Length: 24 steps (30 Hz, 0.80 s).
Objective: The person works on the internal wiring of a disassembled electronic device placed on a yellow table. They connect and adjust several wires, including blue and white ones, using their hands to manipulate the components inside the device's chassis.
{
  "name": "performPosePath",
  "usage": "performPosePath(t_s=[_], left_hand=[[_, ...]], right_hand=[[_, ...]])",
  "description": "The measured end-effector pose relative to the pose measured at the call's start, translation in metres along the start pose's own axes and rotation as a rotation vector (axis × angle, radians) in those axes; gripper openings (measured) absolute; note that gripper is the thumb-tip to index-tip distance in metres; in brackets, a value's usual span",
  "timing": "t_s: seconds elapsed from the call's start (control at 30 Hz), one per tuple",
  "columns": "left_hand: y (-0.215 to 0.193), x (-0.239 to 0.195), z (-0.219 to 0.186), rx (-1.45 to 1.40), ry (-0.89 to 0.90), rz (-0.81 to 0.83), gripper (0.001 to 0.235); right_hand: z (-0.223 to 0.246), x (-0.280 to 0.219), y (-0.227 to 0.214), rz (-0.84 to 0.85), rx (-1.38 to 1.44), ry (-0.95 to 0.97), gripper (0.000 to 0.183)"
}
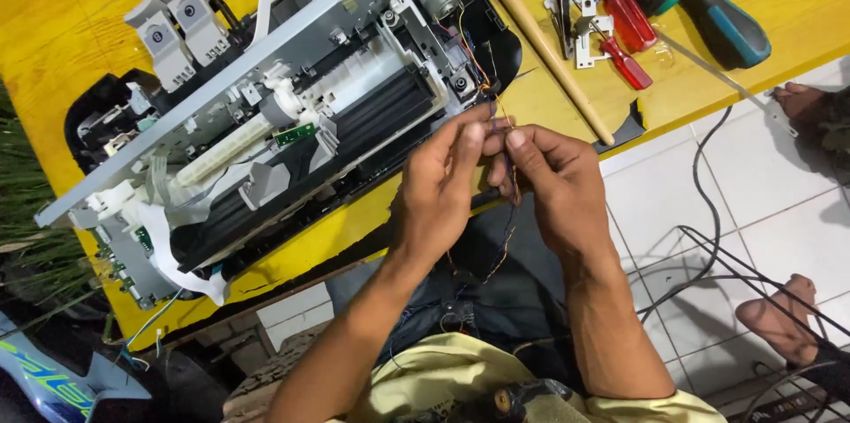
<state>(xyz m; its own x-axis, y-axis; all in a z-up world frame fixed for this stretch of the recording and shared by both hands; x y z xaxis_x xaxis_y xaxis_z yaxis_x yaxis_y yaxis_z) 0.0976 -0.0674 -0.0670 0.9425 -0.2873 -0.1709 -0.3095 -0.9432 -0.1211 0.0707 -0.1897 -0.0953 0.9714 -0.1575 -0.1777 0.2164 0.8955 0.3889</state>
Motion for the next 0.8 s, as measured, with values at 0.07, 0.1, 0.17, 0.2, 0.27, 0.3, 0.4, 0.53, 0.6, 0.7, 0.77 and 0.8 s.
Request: performPosePath(t_s=[0.07,0.1,0.17,0.2,0.27,0.3,0.4,0.53,0.6,0.7,0.77,0.8], left_hand=[[0.009,0.007,0.016,-0.157,-0.027,-0.064,0.037],[0.011,0.01,0.026,-0.31,-0.05,-0.126,0.034],[0.016,0.011,0.032,-0.348,-0.072,-0.171,0.03],[0.016,0.012,0.037,-0.383,-0.088,-0.213,0.026],[0.014,0.013,0.042,-0.392,-0.11,-0.245,0.026],[0.012,0.013,0.046,-0.399,-0.128,-0.274,0.026],[0.005,0.011,0.039,-0.309,-0.072,-0.353,0.027],[0.008,0.012,0.029,-0.288,0.074,-0.336,0.019],[0.007,0.012,0.023,-0.197,0.108,-0.348,0.018],[0.002,0.009,0.002,0.027,0.206,-0.377,0.018],[0.001,0.006,-0.004,0.144,0.218,-0.383,0.021],[0.002,0.005,-0.009,0.266,0.233,-0.383,0.024]], right_hand=[[0.006,-0.001,0.002,-0.006,-0.092,0.007,0.029],[0.009,-0.002,0.002,-0.013,-0.181,0.01,0.03],[0.018,-0.002,0.009,0.013,-0.297,0.0,0.033],[0.023,-0.002,0.014,0.038,-0.409,-0.015,0.035],[0.039,-0.001,0.008,0.031,-0.607,-0.125,0.031],[0.051,-0.001,0.008,0.023,-0.802,-0.239,0.026],[0.073,0.003,0.004,-0.052,-0.905,-0.457,0.019],[0.086,0.015,0.025,0.023,-1.005,-0.607,0.011],[0.081,0.028,0.034,0.17,-0.958,-0.577,0.013],[0.076,0.037,0.034,0.216,-0.936,-0.521,0.015],[0.076,0.039,0.032,0.195,-0.942,-0.531,0.013],[0.077,0.039,0.03,0.168,-0.945,-0.543,0.012]])
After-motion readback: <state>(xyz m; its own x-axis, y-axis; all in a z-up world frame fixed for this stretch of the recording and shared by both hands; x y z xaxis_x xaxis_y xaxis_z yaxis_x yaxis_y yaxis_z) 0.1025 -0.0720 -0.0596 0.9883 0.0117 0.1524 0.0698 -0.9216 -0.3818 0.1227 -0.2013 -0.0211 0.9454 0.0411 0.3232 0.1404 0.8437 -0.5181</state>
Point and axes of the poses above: each hand's wrist, its own x-axis towards the middle knuckle, its own y-axis out of the palm, z = x × y, the point moved 9 cm from there along x, towards the middle knuckle, and after that the axes turned 7 degrees about x, right-handed, at the moved point
